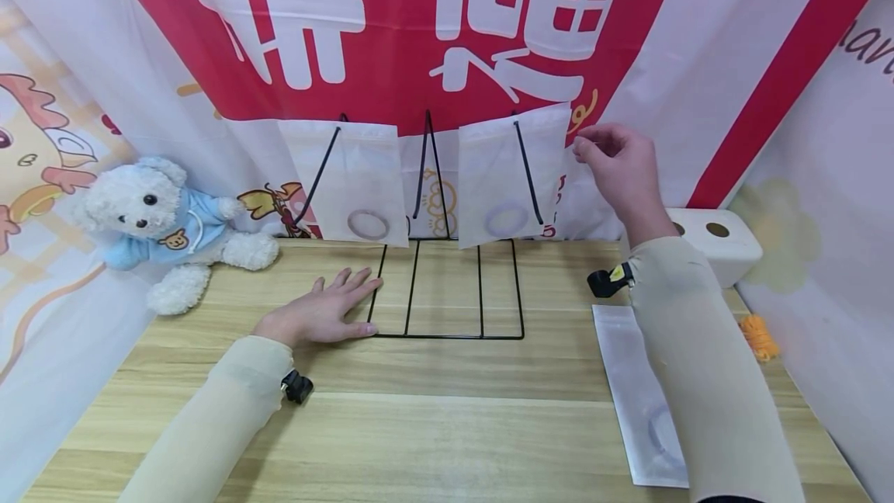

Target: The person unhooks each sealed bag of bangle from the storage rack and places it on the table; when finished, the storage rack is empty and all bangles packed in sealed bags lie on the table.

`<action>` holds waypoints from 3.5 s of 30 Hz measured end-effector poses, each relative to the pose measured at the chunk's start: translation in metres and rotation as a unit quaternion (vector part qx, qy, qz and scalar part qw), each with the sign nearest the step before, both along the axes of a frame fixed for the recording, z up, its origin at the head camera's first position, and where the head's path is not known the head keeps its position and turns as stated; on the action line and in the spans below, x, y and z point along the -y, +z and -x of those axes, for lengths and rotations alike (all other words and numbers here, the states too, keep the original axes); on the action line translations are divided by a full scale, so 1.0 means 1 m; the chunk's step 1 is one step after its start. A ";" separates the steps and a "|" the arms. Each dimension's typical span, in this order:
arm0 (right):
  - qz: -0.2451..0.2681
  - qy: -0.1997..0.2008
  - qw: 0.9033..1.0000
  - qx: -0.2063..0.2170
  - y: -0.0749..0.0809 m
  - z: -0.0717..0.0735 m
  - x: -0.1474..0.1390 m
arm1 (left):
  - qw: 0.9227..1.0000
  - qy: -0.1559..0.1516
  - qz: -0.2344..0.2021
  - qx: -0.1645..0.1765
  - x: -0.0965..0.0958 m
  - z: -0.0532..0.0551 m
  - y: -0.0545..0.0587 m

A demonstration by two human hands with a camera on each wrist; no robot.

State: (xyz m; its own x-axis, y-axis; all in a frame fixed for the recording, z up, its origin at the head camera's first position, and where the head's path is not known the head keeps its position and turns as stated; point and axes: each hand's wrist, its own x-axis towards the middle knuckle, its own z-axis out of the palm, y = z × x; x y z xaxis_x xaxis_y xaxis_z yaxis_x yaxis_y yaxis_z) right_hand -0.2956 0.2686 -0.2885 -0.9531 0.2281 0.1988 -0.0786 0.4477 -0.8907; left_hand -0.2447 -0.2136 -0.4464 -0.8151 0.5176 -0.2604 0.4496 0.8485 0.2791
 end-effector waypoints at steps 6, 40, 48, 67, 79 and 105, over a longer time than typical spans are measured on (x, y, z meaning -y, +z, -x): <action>0.020 -0.011 1.000 0.011 0.005 0.005 0.003 | 1.000 0.000 -0.001 0.001 0.000 0.000 0.000; 0.084 0.013 0.996 -0.002 0.010 0.007 0.011 | 1.000 0.002 -0.004 0.000 0.001 0.000 -0.001; 0.102 0.006 0.995 0.000 0.011 0.008 0.012 | 1.000 0.002 -0.007 -0.001 0.001 0.000 0.000; 0.097 0.031 0.995 0.007 0.009 0.006 0.004 | 1.000 0.004 -0.004 0.005 0.000 0.000 0.000; 0.088 0.012 0.996 0.002 0.009 0.004 0.004 | 1.000 0.004 0.000 0.002 0.001 0.000 -0.001; 0.049 0.003 0.999 -0.008 0.010 -0.008 0.001 | 1.000 0.006 0.001 0.002 0.001 0.001 -0.002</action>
